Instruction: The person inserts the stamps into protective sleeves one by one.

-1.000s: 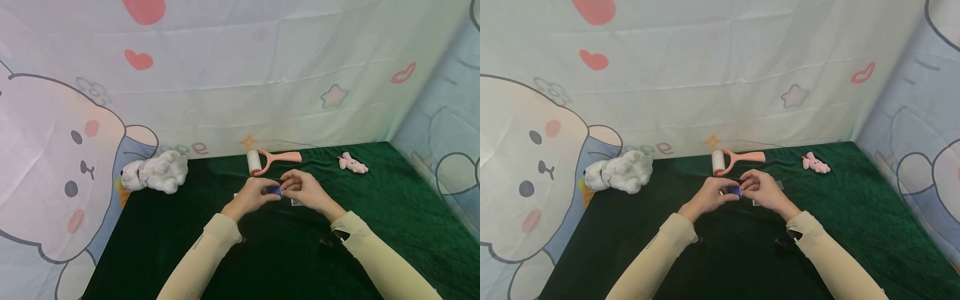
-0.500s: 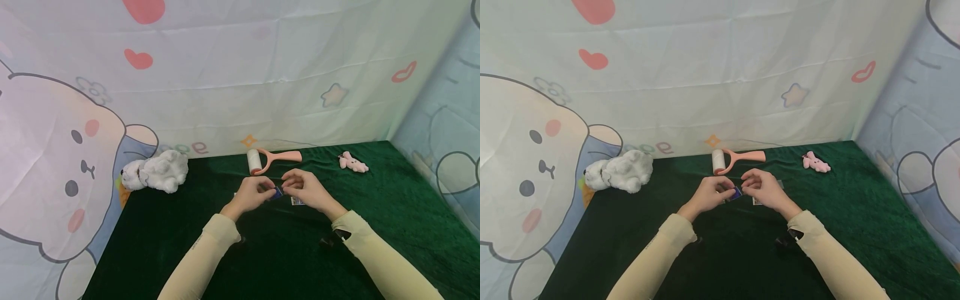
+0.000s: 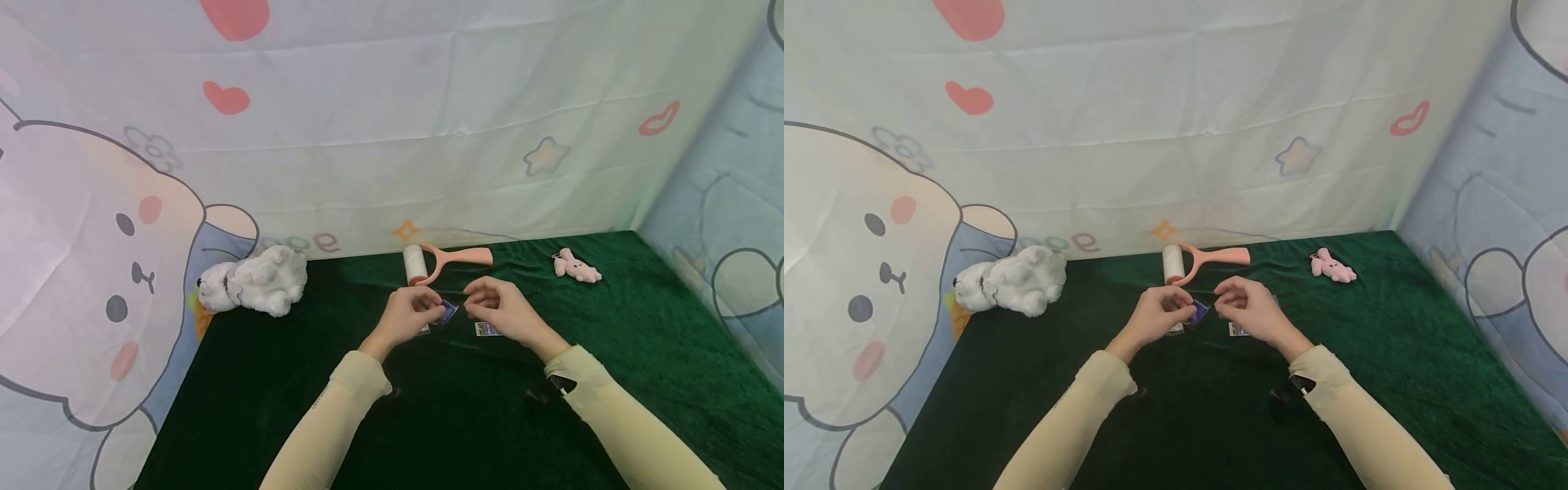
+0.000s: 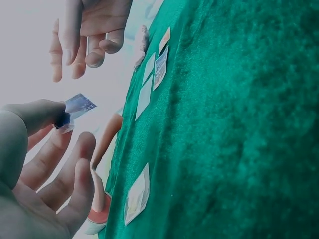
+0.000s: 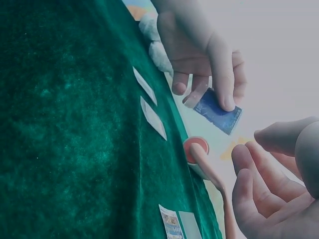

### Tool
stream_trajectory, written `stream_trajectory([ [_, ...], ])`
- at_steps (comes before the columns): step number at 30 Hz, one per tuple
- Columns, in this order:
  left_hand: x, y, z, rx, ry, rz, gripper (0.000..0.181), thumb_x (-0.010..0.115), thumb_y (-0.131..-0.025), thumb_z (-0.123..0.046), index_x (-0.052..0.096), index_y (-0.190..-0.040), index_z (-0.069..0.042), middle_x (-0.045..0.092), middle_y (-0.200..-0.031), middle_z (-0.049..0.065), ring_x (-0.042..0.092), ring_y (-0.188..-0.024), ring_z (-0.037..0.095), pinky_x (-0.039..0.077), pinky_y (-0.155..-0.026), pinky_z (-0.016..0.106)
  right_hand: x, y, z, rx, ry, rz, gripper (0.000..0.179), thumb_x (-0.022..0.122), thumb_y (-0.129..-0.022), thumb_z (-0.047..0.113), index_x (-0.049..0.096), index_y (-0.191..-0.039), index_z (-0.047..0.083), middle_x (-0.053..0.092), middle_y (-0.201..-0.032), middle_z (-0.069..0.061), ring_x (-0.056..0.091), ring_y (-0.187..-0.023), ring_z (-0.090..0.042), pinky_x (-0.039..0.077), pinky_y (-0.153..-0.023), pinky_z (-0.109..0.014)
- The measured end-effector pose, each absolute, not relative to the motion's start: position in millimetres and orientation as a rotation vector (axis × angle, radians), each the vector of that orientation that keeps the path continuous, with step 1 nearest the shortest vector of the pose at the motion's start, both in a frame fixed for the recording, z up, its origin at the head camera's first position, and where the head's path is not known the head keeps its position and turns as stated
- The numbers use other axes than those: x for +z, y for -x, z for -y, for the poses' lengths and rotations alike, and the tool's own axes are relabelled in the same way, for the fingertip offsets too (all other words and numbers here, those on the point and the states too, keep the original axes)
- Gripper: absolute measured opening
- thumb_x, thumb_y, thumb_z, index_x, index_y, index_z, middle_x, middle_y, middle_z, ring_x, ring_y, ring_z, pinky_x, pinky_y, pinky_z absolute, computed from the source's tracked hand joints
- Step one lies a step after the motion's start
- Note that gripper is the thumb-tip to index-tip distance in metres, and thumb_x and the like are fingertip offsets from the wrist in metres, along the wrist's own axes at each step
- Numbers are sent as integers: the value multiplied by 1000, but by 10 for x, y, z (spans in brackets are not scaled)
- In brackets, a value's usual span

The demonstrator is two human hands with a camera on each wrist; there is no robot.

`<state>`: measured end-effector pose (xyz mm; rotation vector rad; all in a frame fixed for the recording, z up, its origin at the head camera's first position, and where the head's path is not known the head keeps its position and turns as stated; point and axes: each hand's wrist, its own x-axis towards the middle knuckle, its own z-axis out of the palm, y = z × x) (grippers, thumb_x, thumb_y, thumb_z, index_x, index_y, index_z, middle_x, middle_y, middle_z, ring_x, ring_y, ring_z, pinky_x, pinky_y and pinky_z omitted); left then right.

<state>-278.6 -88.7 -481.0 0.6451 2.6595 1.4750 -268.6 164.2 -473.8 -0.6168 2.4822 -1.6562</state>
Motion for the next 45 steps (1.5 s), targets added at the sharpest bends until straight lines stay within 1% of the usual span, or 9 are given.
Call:
stream_trajectory([
  [7, -4809, 2802, 885, 1539, -525, -2623, 12, 78, -98, -25, 77, -104, -15, 76, -97, -1, 68, -82, 16, 58, -78, 34, -4766, 2689, -1684, -1669, 598, -2470, 32, 67, -104, 12, 60, -130, -4, 72, -114, -26, 74, -94, -24, 60, -81, -31],
  [11, -4824, 2811, 869, 1538, -471, -2626, 12, 79, -97, -24, 77, -104, -14, 76, -96, -1, 70, -82, 15, 60, -78, 34, -4795, 2697, -1708, -1677, 592, -2464, 31, 67, -104, 12, 61, -130, -4, 71, -115, -28, 74, -95, -25, 61, -82, -32],
  [17, -4863, 2823, 810, 1494, -368, -2655, 12, 81, -95, -26, 78, -99, -15, 76, -90, -2, 70, -79, 14, 59, -71, 32, -4798, 2688, -1723, -1683, 596, -2464, 30, 67, -104, 13, 61, -129, -2, 72, -115, -28, 74, -94, -25, 60, -81, -30],
  [21, -4894, 2831, 754, 1465, -299, -2667, 13, 83, -93, -26, 77, -95, -14, 76, -86, -2, 69, -74, 15, 58, -66, 32, -4800, 2685, -1720, -1681, 603, -2459, 31, 67, -104, 12, 61, -129, -4, 72, -115, -28, 74, -94, -24, 59, -81, -28],
  [26, -4929, 2846, 688, 1420, -240, -2692, 15, 84, -92, -24, 77, -91, -12, 76, -82, -1, 69, -70, 13, 57, -64, 30, -4814, 2693, -1716, -1676, 622, -2457, 32, 66, -104, 10, 60, -130, -6, 72, -114, -28, 74, -94, -23, 60, -80, -28],
  [33, -4928, 2857, 631, 1338, -193, -2715, 15, 84, -92, -21, 75, -87, -9, 74, -76, 0, 70, -67, 12, 56, -62, 29, -4789, 2687, -1695, -1682, 623, -2453, 27, 67, -103, 10, 62, -128, 0, 72, -115, -28, 74, -93, -24, 60, -81, -32],
  [37, -4915, 2857, 612, 1271, -171, -2732, 17, 83, -93, -19, 73, -84, -8, 71, -72, 1, 69, -63, 13, 55, -59, 28, -4793, 2694, -1695, -1676, 617, -2454, 30, 66, -103, 10, 61, -130, -3, 72, -115, -27, 74, -92, -23, 60, -80, -30],
  [41, -4908, 2857, 596, 1198, -164, -2769, 18, 84, -91, -17, 71, -83, -7, 69, -71, 2, 68, -60, 13, 55, -57, 27, -4787, 2693, -1692, -1676, 610, -2458, 30, 66, -103, 10, 61, -130, -3, 72, -114, -27, 74, -91, -23, 60, -80, -29],
  [45, -4909, 2859, 576, 1120, -174, -2800, 19, 86, -90, -20, 72, -83, -9, 69, -74, 2, 67, -61, 13, 56, -57, 27, -4765, 2679, -1684, -1674, 608, -2461, 27, 67, -103, 10, 63, -128, 0, 72, -114, -28, 74, -91, -25, 60, -80, -30],
])
